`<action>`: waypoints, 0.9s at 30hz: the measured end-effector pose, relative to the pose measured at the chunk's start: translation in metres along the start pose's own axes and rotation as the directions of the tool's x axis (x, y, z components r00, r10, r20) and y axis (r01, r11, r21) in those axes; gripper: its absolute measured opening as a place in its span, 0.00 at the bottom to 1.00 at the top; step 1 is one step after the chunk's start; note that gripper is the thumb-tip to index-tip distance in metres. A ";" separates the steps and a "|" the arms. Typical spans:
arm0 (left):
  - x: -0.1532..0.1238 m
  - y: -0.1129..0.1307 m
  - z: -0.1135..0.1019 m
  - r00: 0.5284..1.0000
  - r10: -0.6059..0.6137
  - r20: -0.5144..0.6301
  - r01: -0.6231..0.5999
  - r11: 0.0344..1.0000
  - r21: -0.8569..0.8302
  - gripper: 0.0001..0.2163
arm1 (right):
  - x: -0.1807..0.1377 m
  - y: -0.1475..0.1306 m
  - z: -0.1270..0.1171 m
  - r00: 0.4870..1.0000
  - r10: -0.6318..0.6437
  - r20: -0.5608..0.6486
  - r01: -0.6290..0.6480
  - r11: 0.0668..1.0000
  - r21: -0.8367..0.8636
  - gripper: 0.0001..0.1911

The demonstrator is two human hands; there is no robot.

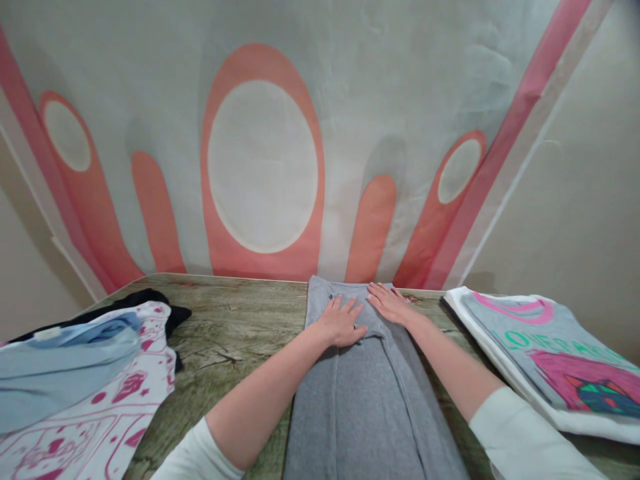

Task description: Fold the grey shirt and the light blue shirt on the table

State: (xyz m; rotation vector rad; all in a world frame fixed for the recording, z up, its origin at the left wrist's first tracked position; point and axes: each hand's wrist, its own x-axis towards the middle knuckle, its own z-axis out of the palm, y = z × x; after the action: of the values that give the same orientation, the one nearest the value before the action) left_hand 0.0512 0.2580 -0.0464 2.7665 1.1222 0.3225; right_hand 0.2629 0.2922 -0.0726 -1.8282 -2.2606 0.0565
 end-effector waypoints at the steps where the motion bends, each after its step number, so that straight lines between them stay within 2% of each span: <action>1: 0.001 0.001 -0.001 1.000 -0.004 -0.030 0.004 1.000 0.001 0.26 | 0.000 -0.002 -0.001 1.000 0.004 -0.019 -0.005 1.000 -0.018 0.27; 3: 0.003 0.002 -0.003 0.992 -0.046 -0.121 0.047 0.999 0.004 0.21 | -0.001 -0.006 -0.002 0.999 -0.028 -0.037 0.027 0.999 -0.024 0.27; 7: 0.008 -0.003 -0.004 0.953 -0.140 -0.269 0.149 0.989 0.012 0.16 | -0.008 -0.008 -0.002 0.998 -0.067 0.015 0.066 0.997 0.038 0.28; 15: 0.008 -0.014 -0.002 0.965 -0.106 -0.240 0.109 0.994 0.002 0.14 | -0.036 0.015 0.000 0.986 0.163 -0.046 -0.164 0.986 -0.026 0.32; 17: 0.009 -0.015 -0.002 0.965 -0.106 -0.239 0.105 0.994 -0.017 0.14 | -0.045 0.011 -0.001 0.984 0.158 -0.080 -0.160 0.987 -0.027 0.32; 19: 0.009 -0.015 -0.004 0.965 -0.102 -0.244 0.092 0.994 -0.050 0.13 | -0.054 0.003 -0.003 0.995 0.071 -0.071 -0.073 0.997 -0.020 0.32; 22: 0.009 -0.014 -0.008 0.967 -0.032 -0.252 0.009 0.996 -0.093 0.10 | -0.070 -0.008 -0.006 1.000 -0.020 -0.007 0.020 1.000 -0.010 0.31; 24: 0.008 -0.011 -0.010 0.970 0.079 -0.231 -0.107 0.988 -0.113 0.12 | -0.079 -0.010 -0.008 1.000 0.009 -0.020 -0.010 1.000 -0.023 0.31; 27: 0.005 -0.007 -0.008 0.968 0.217 -0.123 -0.235 0.958 -0.163 0.15 | -0.094 -0.007 -0.013 0.998 0.051 -0.038 -0.052 0.998 -0.040 0.30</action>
State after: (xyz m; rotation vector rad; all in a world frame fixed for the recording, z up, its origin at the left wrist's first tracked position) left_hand 0.0480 0.2665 -0.0393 2.7467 0.7528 0.5693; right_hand 0.2776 0.1978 -0.0735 -1.8923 -2.2055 -0.0153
